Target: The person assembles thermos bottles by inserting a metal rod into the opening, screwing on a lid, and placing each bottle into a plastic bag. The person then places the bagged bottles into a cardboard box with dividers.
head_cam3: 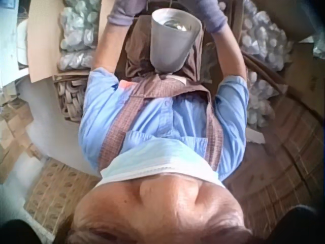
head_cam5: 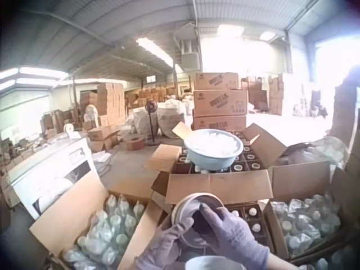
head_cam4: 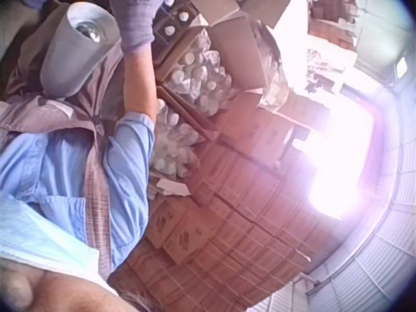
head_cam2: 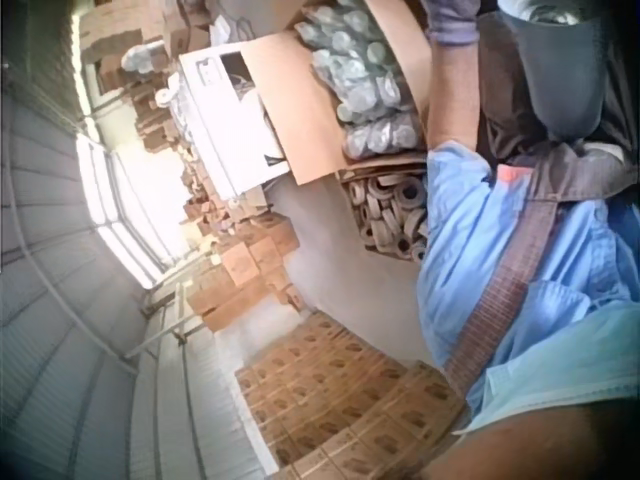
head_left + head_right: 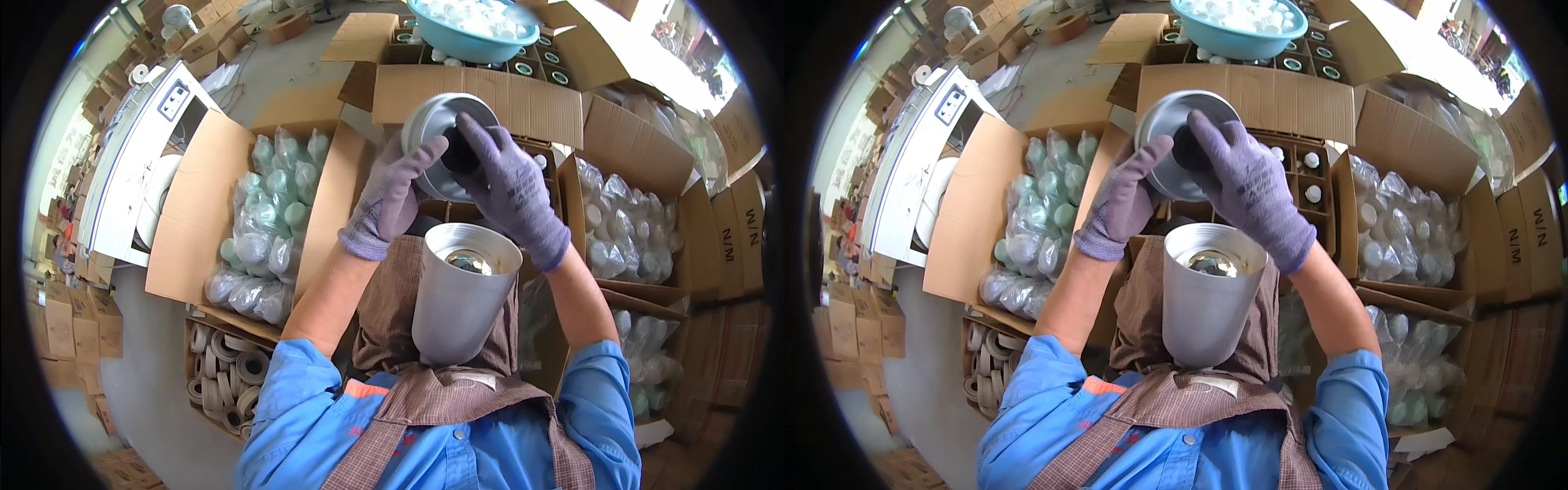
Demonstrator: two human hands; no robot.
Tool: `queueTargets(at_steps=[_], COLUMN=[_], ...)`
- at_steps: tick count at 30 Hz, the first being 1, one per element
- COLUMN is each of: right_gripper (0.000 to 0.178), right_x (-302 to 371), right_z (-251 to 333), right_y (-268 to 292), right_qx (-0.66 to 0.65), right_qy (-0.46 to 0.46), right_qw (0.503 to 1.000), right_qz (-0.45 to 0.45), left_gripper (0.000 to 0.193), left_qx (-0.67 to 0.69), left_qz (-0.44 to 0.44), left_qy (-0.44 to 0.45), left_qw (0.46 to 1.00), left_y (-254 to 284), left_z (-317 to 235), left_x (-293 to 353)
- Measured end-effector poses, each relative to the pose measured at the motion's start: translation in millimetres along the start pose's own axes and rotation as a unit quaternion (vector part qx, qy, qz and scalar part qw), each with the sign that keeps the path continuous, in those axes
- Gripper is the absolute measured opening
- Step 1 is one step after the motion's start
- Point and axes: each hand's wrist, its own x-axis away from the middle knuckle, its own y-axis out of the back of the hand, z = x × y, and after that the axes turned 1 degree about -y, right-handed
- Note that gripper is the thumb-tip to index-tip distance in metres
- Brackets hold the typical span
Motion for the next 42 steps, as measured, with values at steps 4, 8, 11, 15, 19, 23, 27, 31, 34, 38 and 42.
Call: queueTargets(at_steps=[4,8,11,15,19,23,27,31,34,38,42], right_gripper=[0.065,0.059,0.049,0.061,0.069,0.085,0.073,0.068,0.066,0.064,0.063], right_x=[-1,-2,14,39,82,108,107,107,112,110,112], right_z=[-4,-16,-17,-14,-29,-20,-14,-23,-27,-26,-18], right_y=[-13,-1,-11,27,20,4,5,0,-7,-6,-2], right_qx=[-0.159,-0.417,-0.583,-0.54,-0.449,-0.593,-0.611,-0.578,-0.569,-0.569,-0.533], right_qy=[-0.11,-0.291,-0.369,-0.465,-0.309,-0.283,-0.251,-0.183,-0.151,-0.138,-0.111], right_qw=[0.98,0.859,0.723,0.695,0.836,0.748,0.749,0.792,0.806,0.809,0.836], right_qz=[-0.041,0.066,0.044,0.1,-0.071,0.089,0.056,0.066,0.054,0.056,0.071], left_gripper=[0.051,0.07,0.076,0.075,0.068,0.058,0.059,0.057,0.057,0.054,0.048], left_qx=[-0.033,-0.227,-0.419,-0.223,-0.16,-0.171,-0.215,-0.215,-0.22,-0.219,-0.223], left_qz=[-0.03,0.022,0.052,0.109,0.204,0.258,0.203,0.227,0.212,0.197,0.142], left_qy=[-0.051,-0.177,-0.267,-0.126,-0.006,0.017,-0.01,-0.082,-0.086,-0.117,-0.145], left_qw=[0.998,0.957,0.867,0.961,0.966,0.951,0.955,0.946,0.948,0.948,0.953], left_y=[-44,-46,-47,-30,-14,-6,-6,-1,-4,-3,0], left_z=[-9,-3,2,0,-6,3,7,14,16,21,34], left_x=[8,2,-1,12,22,35,48,45,46,48,55])
